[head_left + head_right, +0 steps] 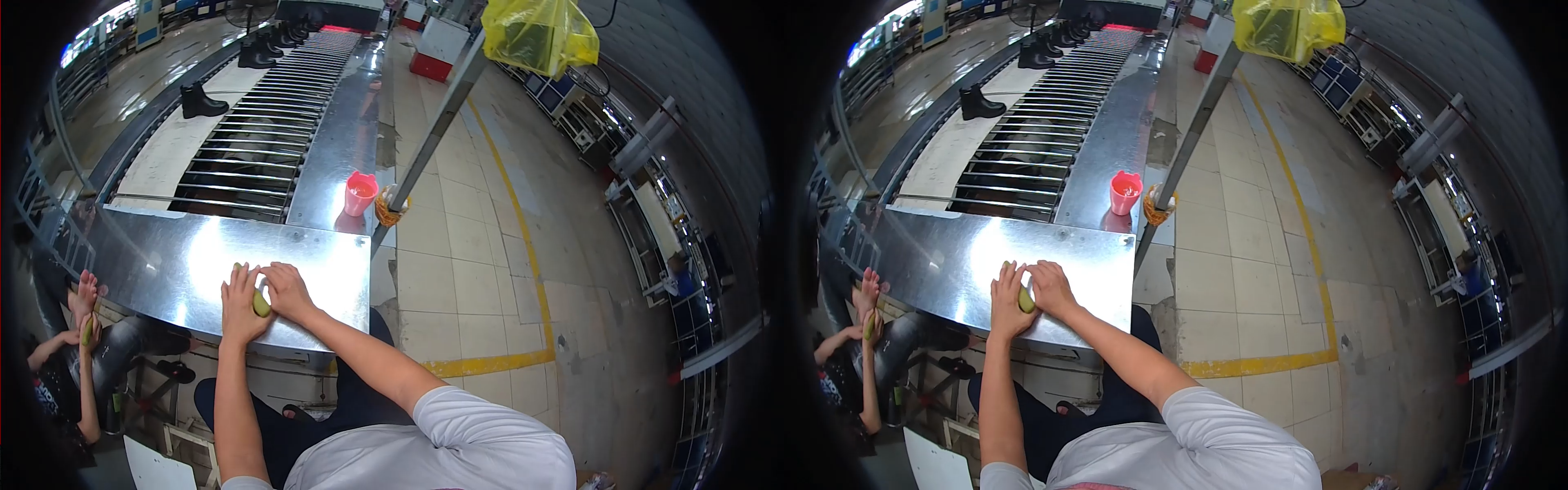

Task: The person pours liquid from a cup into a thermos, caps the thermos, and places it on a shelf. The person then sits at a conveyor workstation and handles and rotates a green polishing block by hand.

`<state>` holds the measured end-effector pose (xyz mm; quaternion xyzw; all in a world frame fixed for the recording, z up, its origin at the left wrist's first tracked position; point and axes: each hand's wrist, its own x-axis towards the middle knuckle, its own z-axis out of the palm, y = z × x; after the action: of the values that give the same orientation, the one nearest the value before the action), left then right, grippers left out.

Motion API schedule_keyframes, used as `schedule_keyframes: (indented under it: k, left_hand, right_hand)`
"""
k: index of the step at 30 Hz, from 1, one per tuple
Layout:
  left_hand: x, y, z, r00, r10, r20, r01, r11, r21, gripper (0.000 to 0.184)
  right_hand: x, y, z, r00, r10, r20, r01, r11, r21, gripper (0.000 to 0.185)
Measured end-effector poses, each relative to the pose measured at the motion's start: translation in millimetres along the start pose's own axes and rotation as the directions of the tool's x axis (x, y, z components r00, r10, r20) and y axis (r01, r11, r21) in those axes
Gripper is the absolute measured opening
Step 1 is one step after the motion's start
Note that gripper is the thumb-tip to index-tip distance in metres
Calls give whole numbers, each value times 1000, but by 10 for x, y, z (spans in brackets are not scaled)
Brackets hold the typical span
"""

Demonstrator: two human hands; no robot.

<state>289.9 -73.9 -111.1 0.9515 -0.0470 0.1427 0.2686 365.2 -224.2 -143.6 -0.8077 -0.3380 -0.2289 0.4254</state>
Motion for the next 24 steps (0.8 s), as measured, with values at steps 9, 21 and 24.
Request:
schedule_keyframes:
  k: [9, 21, 24]
  left_hand:
    - [-18, -105, -99, 972, 89, 215, -93, 996, 8, 102]
    - [-109, -273, 105, 964, -26, -266, 53, 994, 95, 53]
    - [-99, -252, 153, 915, -119, -386, 161, 984, 77, 46]
  right_hand:
    - [51, -59, -87, 993, 119, -21, -117, 989, 92, 31]
    - [89, -221, -216, 965, -136, 227, 141, 990, -9, 29]
    - [25, -279, -272, 966, -166, 196, 156, 985, 69, 19]
